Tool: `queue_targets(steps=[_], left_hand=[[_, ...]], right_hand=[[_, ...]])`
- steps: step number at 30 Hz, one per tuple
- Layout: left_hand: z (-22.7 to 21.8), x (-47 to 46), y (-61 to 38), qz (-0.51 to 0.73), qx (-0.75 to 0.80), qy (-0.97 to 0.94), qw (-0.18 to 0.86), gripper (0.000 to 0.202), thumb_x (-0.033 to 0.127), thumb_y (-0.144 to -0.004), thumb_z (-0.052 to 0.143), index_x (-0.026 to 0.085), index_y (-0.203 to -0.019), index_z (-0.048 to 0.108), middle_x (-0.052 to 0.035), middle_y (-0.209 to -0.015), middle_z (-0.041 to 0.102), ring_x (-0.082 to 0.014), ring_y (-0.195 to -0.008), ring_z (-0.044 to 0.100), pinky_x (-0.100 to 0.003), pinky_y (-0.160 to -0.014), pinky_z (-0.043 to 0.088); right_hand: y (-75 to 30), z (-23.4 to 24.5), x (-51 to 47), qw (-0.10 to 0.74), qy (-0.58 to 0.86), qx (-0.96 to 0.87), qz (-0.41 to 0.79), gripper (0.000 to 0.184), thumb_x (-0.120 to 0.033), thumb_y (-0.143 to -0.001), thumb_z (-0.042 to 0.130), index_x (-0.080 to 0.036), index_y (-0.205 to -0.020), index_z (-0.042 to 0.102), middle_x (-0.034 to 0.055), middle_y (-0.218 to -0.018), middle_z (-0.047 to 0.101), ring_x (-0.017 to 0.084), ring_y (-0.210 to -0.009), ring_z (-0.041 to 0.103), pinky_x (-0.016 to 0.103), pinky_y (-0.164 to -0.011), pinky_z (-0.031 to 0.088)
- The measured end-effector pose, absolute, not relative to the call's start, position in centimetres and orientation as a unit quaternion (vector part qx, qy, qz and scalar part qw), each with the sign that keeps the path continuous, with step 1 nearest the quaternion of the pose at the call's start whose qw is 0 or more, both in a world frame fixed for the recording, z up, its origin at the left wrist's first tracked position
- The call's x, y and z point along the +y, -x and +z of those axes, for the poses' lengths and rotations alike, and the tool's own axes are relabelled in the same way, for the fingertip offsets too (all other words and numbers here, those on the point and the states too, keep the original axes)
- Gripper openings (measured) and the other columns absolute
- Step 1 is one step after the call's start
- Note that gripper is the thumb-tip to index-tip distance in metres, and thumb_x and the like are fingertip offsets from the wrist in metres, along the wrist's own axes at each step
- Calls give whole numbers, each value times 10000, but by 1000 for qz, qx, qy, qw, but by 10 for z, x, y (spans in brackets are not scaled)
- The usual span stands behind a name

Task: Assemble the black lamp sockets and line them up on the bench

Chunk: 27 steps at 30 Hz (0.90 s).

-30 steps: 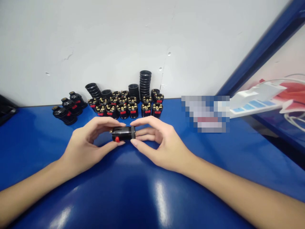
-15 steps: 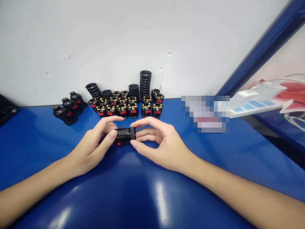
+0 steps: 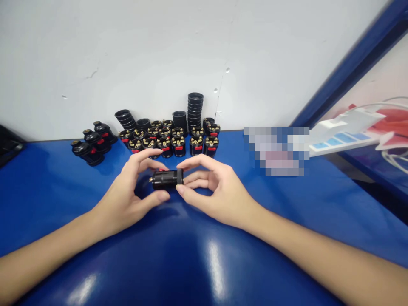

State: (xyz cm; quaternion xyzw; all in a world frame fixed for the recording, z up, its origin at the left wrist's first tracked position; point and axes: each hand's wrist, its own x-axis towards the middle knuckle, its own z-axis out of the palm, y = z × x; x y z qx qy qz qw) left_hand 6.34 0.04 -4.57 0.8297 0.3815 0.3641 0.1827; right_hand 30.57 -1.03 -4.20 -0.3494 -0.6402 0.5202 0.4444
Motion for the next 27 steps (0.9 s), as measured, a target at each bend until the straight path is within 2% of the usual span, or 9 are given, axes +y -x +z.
queue_targets(steps=[2, 4, 8, 11, 15, 18, 20, 22, 27], left_hand=[[-43, 0, -64, 340, 401, -823, 215, 415, 409, -1117, 528, 256, -1488, 425, -10, -939, 698, -219, -947, 675, -492, -1027, 473], [-43, 0, -63, 340, 391, -824, 230, 325, 346, -1140, 455, 251, -1451, 449, 20, -834, 665, -195, -874, 663, -472, -1012, 472], [-48, 3, -60, 390, 346, -825, 217, 526, 276, -1006, 727, 294, -1445, 436, -30, -1100, 717, -215, -1025, 691, -424, -984, 501], [-52, 5, -59, 412, 304, -842, 170, 648, 213, -937, 813, 319, -1453, 436, -56, -1238, 686, -237, -1139, 666, -434, -1036, 497], [-47, 2, -60, 352, 339, -856, 170, 814, 504, -909, 840, 321, -1537, 354, -84, -1306, 672, -293, -1196, 632, -501, -1062, 445], [-41, -2, -62, 300, 383, -847, 213, 416, 447, -1132, 486, 284, -1499, 378, -6, -978, 718, -230, -983, 660, -495, -1024, 413], [-39, -3, -62, 295, 383, -846, 226, 311, 357, -1159, 398, 274, -1458, 411, 34, -851, 679, -195, -864, 643, -474, -1000, 410], [-41, -2, -61, 316, 369, -843, 229, 353, 347, -1119, 521, 282, -1450, 417, 32, -890, 681, -188, -855, 642, -451, -975, 424], [-51, 3, -59, 406, 309, -845, 161, 640, 293, -937, 832, 310, -1437, 433, -33, -1168, 694, -220, -1042, 660, -411, -977, 462]], right_hand=[[-305, -42, -11, 445, 350, -646, 512, 318, -218, -890, 855, -213, -1160, 686, 29, -997, 785, 163, -866, 822, 267, -850, 685], [-305, -42, -12, 443, 353, -653, 503, 319, -212, -886, 854, -210, -1158, 687, 20, -975, 778, 150, -842, 815, 254, -842, 683], [-306, -44, -10, 437, 365, -653, 499, 296, -228, -910, 828, -202, -1162, 674, 25, -965, 766, 143, -821, 805, 230, -787, 669], [-306, -44, -9, 433, 366, -652, 504, 292, -238, -916, 825, -203, -1162, 672, 25, -965, 763, 146, -826, 805, 235, -788, 668], [-304, -42, -11, 435, 359, -658, 499, 287, -210, -900, 835, -204, -1143, 683, 6, -953, 753, 127, -817, 797, 222, -815, 673], [-303, -42, -13, 437, 353, -660, 499, 298, -198, -893, 840, -203, -1148, 687, 6, -968, 756, 126, -826, 801, 222, -830, 678], [-303, -42, -14, 435, 351, -665, 495, 307, -195, -892, 839, -200, -1160, 689, 14, -988, 761, 134, -839, 805, 235, -841, 683], [-303, -42, -14, 435, 351, -667, 492, 303, -194, -897, 831, -198, -1165, 688, 16, -981, 756, 140, -833, 804, 246, -834, 686], [-305, -41, -13, 430, 359, -662, 498, 285, -230, -909, 821, -201, -1153, 675, 19, -951, 741, 155, -800, 795, 273, -786, 685]])
